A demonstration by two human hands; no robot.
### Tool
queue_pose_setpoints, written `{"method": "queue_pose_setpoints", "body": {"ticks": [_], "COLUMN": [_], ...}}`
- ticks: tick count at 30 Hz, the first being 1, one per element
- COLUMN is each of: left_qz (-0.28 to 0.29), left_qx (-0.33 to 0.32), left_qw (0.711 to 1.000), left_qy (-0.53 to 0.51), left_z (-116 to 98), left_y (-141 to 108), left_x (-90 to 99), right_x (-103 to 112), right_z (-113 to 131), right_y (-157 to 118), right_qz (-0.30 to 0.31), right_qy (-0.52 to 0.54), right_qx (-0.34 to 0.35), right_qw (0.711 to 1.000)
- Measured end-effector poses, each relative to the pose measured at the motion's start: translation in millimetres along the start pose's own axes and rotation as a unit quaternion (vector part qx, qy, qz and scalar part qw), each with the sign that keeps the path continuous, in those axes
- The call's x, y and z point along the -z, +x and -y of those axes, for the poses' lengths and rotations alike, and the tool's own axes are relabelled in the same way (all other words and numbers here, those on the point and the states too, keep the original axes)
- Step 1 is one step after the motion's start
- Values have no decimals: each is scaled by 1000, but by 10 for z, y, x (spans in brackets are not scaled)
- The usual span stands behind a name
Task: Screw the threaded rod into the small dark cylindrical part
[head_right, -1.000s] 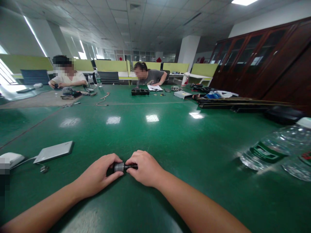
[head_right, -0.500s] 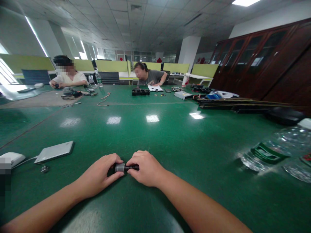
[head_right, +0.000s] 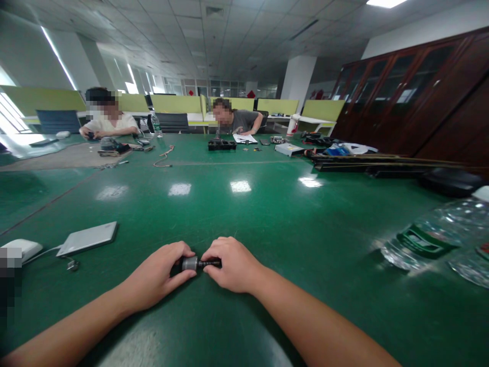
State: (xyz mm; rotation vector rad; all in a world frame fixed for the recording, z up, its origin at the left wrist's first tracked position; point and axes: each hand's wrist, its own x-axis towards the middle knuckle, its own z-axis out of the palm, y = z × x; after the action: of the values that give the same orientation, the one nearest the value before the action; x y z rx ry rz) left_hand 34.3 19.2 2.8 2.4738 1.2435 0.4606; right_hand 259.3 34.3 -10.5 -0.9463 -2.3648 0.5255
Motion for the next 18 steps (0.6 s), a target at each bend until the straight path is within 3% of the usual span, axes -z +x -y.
{"method": "queue_pose_setpoints", "body": {"ticks": [18], "left_qz": [3], "left_qx": [1], "left_qw": [1000], "left_qy": [2], "left_z": [5], "left_y": [-1], "left_x": [2], "right_x": [46], "right_z": [-28], "right_y": [-26], "right_qz": [14], "right_qy": [1], "right_qx": [1], "right_qw": [1000]}}
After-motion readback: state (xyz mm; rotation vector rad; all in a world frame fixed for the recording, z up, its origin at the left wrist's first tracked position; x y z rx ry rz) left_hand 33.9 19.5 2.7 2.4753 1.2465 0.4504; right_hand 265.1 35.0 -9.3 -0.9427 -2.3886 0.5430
